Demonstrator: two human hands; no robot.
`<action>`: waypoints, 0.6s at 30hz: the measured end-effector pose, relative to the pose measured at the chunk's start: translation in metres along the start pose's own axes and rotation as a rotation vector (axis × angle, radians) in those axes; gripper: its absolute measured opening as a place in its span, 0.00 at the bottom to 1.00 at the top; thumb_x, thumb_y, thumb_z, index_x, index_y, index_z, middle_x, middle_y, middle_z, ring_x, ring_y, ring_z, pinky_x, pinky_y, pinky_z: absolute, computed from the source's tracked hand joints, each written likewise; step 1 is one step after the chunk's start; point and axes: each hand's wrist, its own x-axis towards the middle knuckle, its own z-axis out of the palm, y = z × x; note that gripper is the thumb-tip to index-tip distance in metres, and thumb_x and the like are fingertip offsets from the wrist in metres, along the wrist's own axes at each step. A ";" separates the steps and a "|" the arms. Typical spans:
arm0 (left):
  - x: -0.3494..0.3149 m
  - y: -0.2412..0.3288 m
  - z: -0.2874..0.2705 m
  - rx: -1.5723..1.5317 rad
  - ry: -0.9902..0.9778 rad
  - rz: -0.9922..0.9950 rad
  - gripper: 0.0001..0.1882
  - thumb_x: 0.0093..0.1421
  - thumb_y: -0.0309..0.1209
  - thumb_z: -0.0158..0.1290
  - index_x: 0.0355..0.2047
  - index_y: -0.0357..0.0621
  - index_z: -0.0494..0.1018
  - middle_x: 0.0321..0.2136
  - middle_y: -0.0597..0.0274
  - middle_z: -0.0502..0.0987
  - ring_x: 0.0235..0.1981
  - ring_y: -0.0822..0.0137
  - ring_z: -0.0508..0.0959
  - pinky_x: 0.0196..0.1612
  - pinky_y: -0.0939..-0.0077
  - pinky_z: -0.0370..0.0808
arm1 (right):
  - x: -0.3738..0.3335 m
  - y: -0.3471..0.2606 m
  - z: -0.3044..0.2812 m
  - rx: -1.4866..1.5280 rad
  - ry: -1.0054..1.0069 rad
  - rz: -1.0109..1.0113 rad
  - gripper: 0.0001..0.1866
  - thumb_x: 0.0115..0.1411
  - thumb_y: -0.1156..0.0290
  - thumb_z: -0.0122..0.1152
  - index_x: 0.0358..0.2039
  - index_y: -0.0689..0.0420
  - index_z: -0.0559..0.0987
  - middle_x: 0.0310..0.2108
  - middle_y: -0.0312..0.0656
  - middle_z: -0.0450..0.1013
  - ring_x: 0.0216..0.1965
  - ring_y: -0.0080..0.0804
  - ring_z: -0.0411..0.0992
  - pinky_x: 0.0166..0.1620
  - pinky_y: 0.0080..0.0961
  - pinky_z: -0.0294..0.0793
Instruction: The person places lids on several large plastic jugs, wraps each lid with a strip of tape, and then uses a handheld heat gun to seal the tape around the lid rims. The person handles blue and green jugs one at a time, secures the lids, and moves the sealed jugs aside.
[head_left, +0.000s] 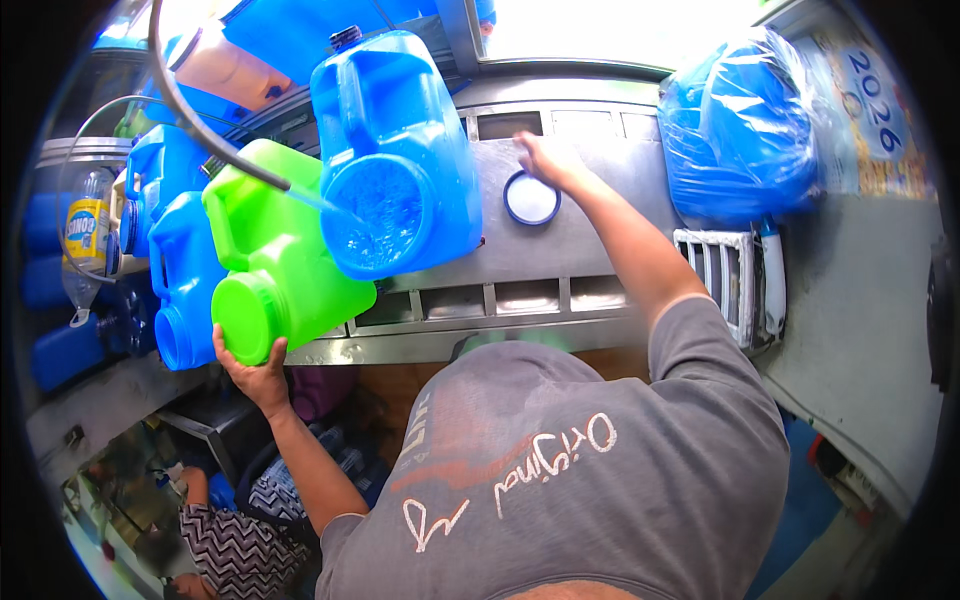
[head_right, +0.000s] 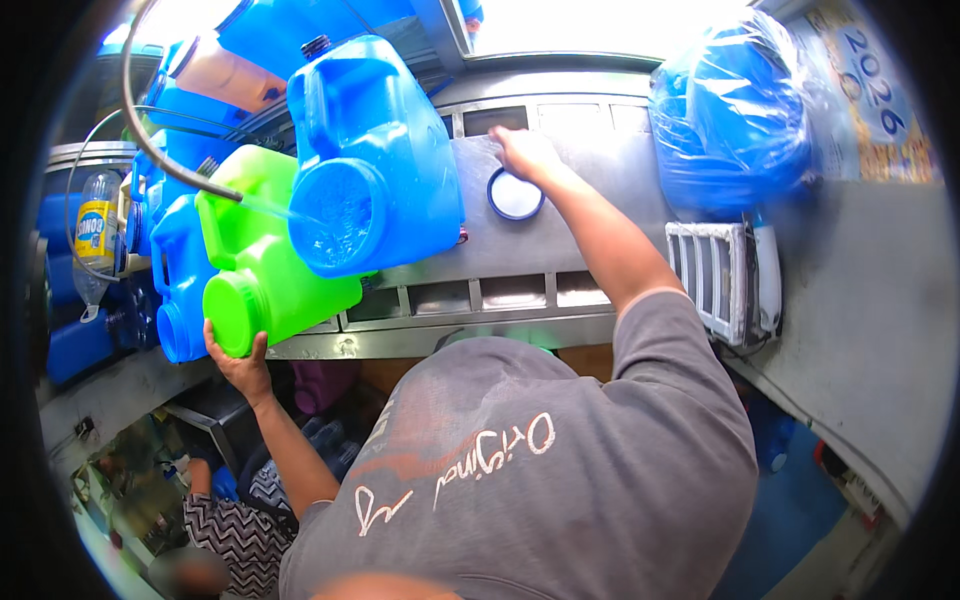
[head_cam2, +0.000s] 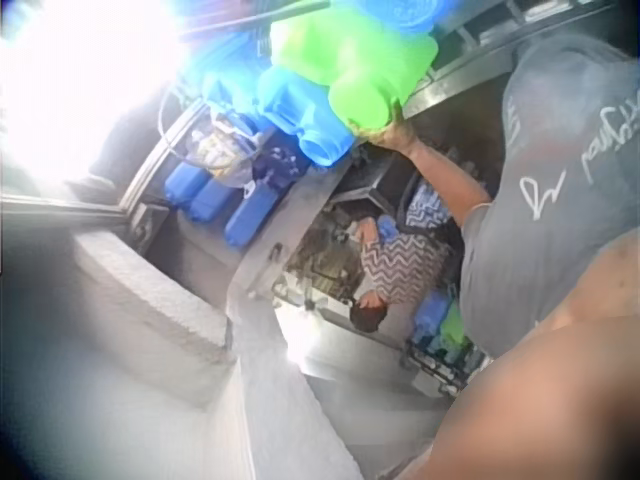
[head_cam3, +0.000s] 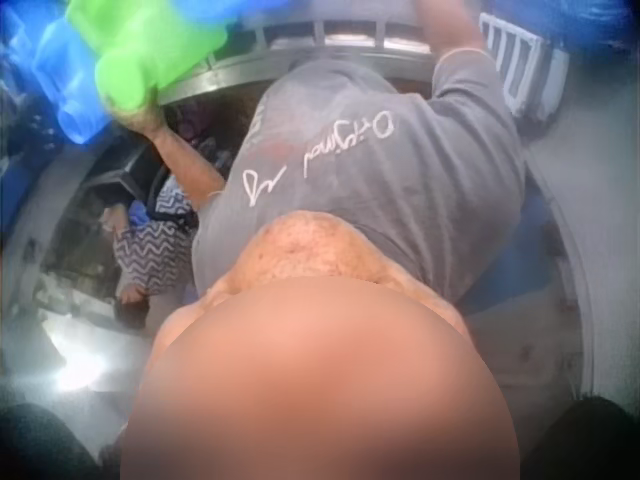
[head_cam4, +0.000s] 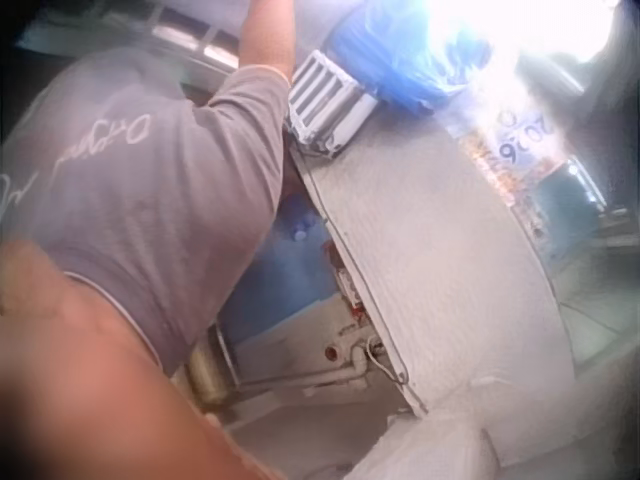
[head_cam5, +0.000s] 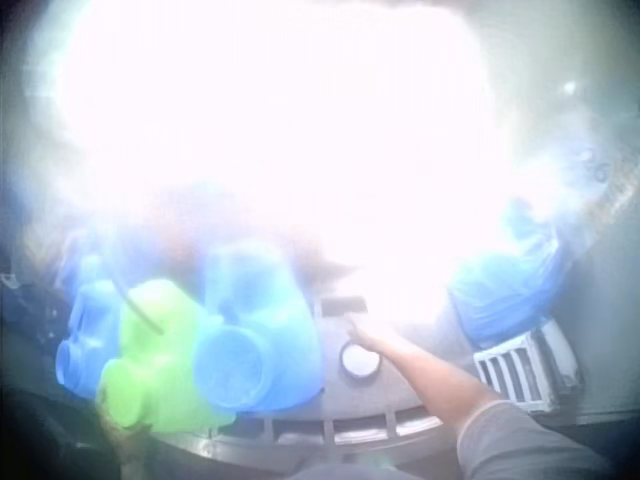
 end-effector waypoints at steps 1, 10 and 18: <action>0.000 0.001 0.000 0.030 0.003 0.003 0.57 0.42 0.43 0.78 0.67 0.40 0.57 0.61 0.55 0.66 0.62 0.60 0.67 0.66 0.64 0.64 | 0.039 0.004 0.009 -0.005 0.079 -0.031 0.20 0.65 0.57 0.56 0.55 0.50 0.77 0.45 0.51 0.80 0.48 0.51 0.77 0.51 0.44 0.76; -0.004 -0.001 0.000 0.234 0.077 -0.065 0.63 0.39 0.55 0.76 0.68 0.40 0.56 0.63 0.52 0.64 0.63 0.56 0.66 0.66 0.62 0.62 | 0.193 0.007 0.069 -0.062 -0.112 0.104 0.23 0.73 0.57 0.34 0.63 0.43 0.71 0.40 0.50 0.81 0.41 0.50 0.80 0.45 0.46 0.77; 0.009 0.038 -0.013 0.505 -0.047 0.004 0.70 0.31 0.61 0.75 0.70 0.45 0.54 0.69 0.45 0.55 0.69 0.45 0.59 0.69 0.51 0.61 | 0.188 0.010 0.090 -0.214 0.019 0.036 0.31 0.61 0.70 0.50 0.67 0.47 0.66 0.27 0.51 0.80 0.29 0.50 0.81 0.32 0.48 0.80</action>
